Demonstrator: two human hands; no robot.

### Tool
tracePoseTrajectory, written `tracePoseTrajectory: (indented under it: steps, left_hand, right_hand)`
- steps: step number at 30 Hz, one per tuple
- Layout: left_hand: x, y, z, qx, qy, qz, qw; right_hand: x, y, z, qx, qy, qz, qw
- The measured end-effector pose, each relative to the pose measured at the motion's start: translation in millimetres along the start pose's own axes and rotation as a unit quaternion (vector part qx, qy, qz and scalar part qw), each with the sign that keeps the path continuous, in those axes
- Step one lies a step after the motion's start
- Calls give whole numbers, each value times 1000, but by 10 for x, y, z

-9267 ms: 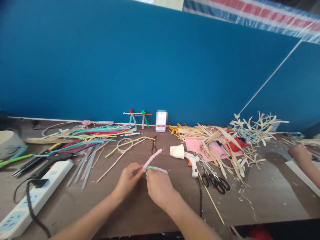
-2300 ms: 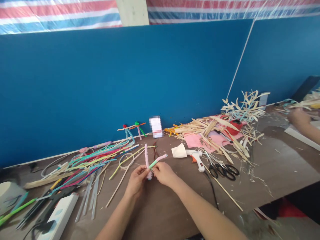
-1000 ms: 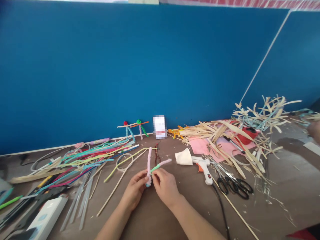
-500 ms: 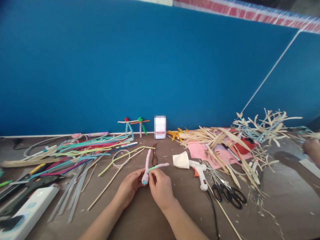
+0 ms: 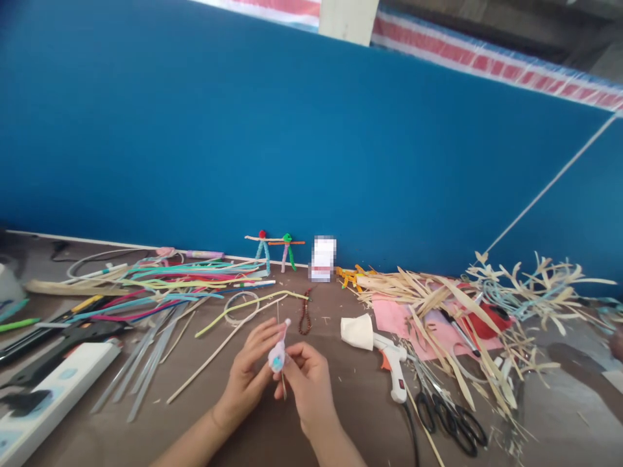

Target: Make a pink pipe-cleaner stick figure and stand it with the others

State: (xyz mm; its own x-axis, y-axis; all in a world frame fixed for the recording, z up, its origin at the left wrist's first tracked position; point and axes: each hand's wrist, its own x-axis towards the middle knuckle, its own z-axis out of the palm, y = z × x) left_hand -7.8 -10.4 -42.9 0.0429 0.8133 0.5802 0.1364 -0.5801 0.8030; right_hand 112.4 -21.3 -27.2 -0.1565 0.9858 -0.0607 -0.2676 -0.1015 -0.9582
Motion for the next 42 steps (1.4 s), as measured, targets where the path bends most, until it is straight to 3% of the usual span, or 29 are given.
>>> tracePoseTrajectory:
  steps: [6,10,12,16,18,20,22,25,29,34,42]
  left_hand:
    - [-17,111,9,-66,-31,-51,996]
    - [2,125,73,-131,-6,-133,982]
    - [12,98,103,-208,15,-211,955]
    - [31,29,113,-372,17,-365,853]
    - [35,10,103,-417,6,-391,821]
    - [34,7,99,-435,-2,-396,809]
    - [30,16,104,-436,-15,-400,806]
    - [26,30,122,-425,-43,-396,813]
    - [17,10,145,-375,-76,-381,842]
    - [-7,-71,156,-295,-91,-366,878]
    - [28,-19,114,-321,-104,-389,857]
  right_hand:
    - [-31,-249,1,-166,-29,-11,986]
    - [23,-250,-13,-263,-22,-38,964]
    - [39,-213,-32,-316,-13,-95,944]
    - [64,-156,-118,-387,47,-226,893]
    - [88,-161,-179,-419,83,-291,856]
    - [118,-181,-234,-453,87,-336,821]
    - [144,-200,-268,-471,69,-347,808]
    - [162,-199,-278,-482,27,-313,818]
    - [155,-173,-263,-496,11,-257,829]
    - [157,-154,-282,-512,5,-255,820]
    - [172,-188,-317,-544,-30,-280,790]
